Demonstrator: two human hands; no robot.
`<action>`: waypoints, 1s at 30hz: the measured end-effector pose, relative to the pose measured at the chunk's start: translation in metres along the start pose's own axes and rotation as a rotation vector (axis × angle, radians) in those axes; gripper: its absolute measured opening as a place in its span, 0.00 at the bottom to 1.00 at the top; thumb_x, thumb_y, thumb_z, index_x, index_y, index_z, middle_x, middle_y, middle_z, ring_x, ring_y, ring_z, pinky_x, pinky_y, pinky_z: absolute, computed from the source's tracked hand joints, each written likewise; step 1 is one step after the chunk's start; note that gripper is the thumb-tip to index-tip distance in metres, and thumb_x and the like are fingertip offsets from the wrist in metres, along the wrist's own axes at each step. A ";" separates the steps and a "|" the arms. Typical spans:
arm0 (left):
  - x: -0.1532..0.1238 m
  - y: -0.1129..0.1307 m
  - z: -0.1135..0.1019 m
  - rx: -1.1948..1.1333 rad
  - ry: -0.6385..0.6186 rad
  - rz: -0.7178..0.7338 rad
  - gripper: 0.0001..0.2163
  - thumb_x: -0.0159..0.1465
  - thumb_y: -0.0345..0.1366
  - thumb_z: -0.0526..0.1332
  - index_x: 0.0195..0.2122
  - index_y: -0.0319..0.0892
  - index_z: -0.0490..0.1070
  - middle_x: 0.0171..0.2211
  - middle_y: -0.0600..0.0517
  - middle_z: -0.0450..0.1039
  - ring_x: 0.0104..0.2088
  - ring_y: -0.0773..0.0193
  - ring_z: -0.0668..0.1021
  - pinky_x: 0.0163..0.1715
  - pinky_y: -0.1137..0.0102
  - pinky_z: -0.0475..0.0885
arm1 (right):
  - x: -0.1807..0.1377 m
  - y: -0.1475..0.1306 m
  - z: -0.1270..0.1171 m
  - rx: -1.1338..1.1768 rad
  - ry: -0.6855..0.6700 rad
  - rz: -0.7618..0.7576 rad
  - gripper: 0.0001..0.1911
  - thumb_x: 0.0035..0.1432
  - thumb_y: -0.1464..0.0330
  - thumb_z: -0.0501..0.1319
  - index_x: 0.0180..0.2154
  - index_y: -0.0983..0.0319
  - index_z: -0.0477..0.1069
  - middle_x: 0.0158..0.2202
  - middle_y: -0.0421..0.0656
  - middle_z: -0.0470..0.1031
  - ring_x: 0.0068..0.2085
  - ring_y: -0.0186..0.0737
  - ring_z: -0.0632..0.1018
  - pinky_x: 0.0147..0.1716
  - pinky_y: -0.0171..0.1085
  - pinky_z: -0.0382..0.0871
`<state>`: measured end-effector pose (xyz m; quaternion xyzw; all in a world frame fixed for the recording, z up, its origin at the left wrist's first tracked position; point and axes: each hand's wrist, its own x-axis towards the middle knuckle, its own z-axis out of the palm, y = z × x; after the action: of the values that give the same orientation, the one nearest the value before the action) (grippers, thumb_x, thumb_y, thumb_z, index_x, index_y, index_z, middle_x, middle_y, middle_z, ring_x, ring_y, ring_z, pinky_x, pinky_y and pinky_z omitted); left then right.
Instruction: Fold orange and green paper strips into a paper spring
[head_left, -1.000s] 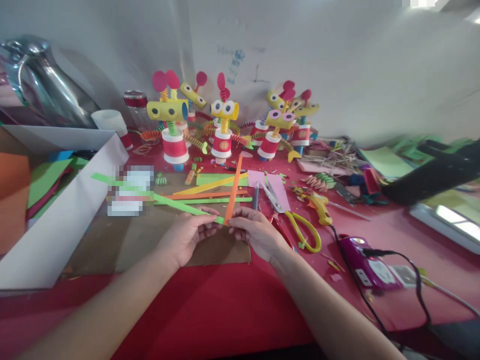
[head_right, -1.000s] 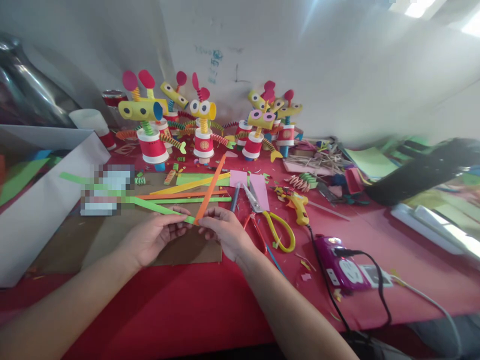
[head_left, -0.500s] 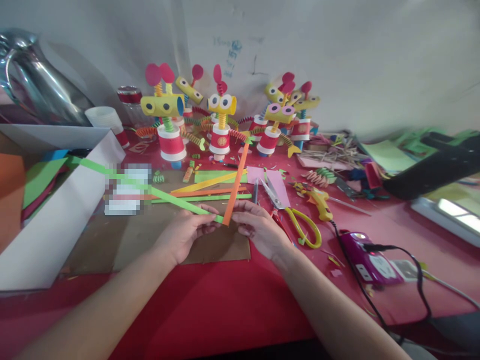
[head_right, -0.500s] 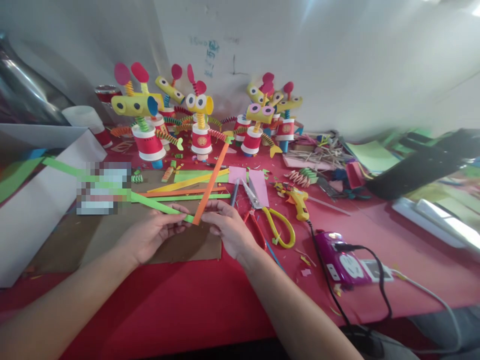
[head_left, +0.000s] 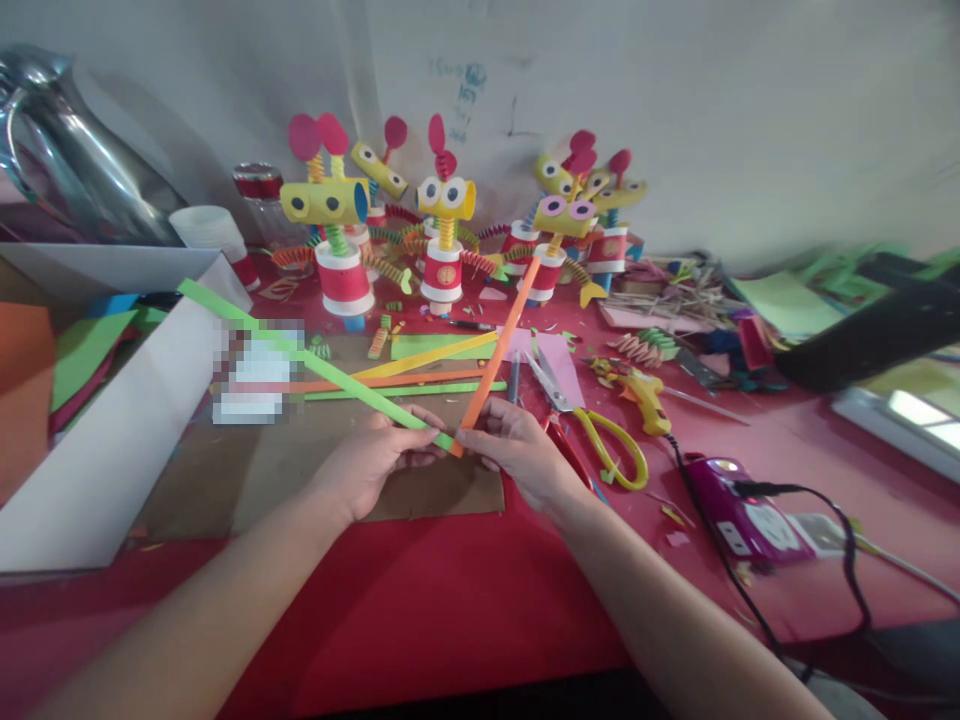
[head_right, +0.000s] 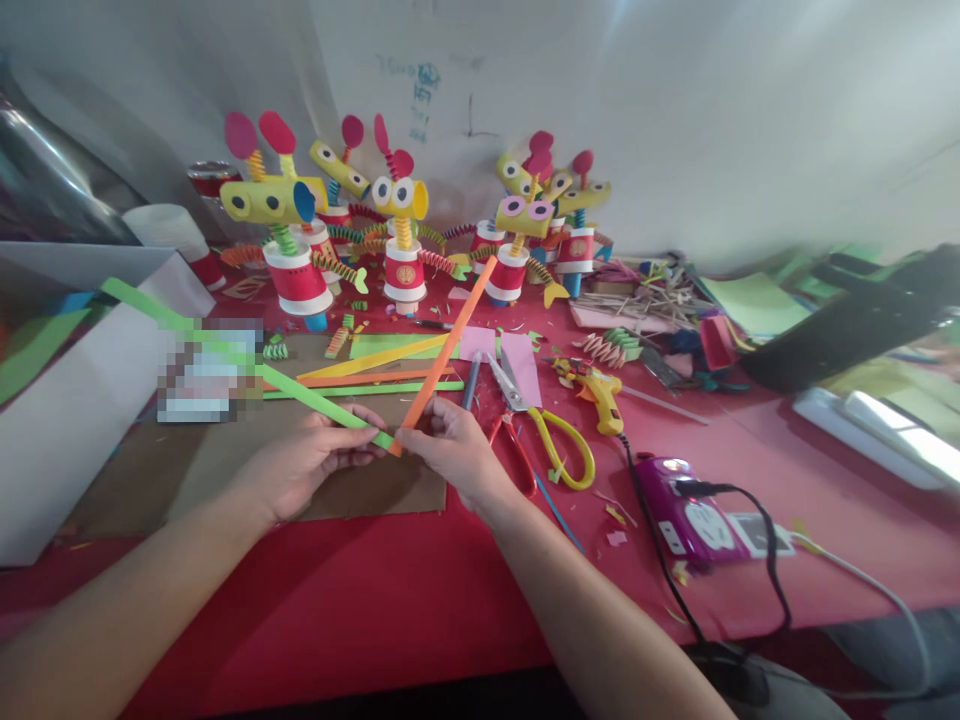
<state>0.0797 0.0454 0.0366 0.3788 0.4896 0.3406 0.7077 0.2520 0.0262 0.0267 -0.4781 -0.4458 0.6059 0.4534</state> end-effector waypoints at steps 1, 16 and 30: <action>0.000 0.000 0.000 -0.008 0.002 -0.001 0.04 0.54 0.30 0.66 0.31 0.39 0.74 0.26 0.52 0.75 0.30 0.66 0.78 0.34 0.70 0.70 | 0.000 0.000 0.000 -0.013 -0.005 -0.022 0.13 0.46 0.65 0.69 0.35 0.61 0.73 0.31 0.40 0.75 0.27 0.31 0.71 0.23 0.32 0.58; -0.007 0.000 0.004 0.065 -0.026 0.048 0.09 0.50 0.29 0.67 0.34 0.40 0.73 0.26 0.53 0.75 0.31 0.66 0.76 0.36 0.69 0.68 | -0.001 0.003 -0.002 -0.025 -0.009 -0.090 0.10 0.48 0.67 0.68 0.33 0.61 0.70 0.28 0.38 0.74 0.28 0.33 0.72 0.28 0.34 0.63; -0.004 -0.006 0.006 0.131 -0.009 0.120 0.09 0.50 0.31 0.67 0.33 0.42 0.72 0.28 0.54 0.73 0.32 0.65 0.74 0.37 0.68 0.66 | -0.004 -0.001 0.003 -0.002 -0.011 -0.050 0.08 0.48 0.68 0.65 0.33 0.61 0.70 0.29 0.39 0.74 0.31 0.35 0.72 0.30 0.35 0.62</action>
<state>0.0845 0.0379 0.0348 0.4543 0.4839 0.3479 0.6621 0.2496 0.0221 0.0291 -0.4638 -0.4608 0.5967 0.4652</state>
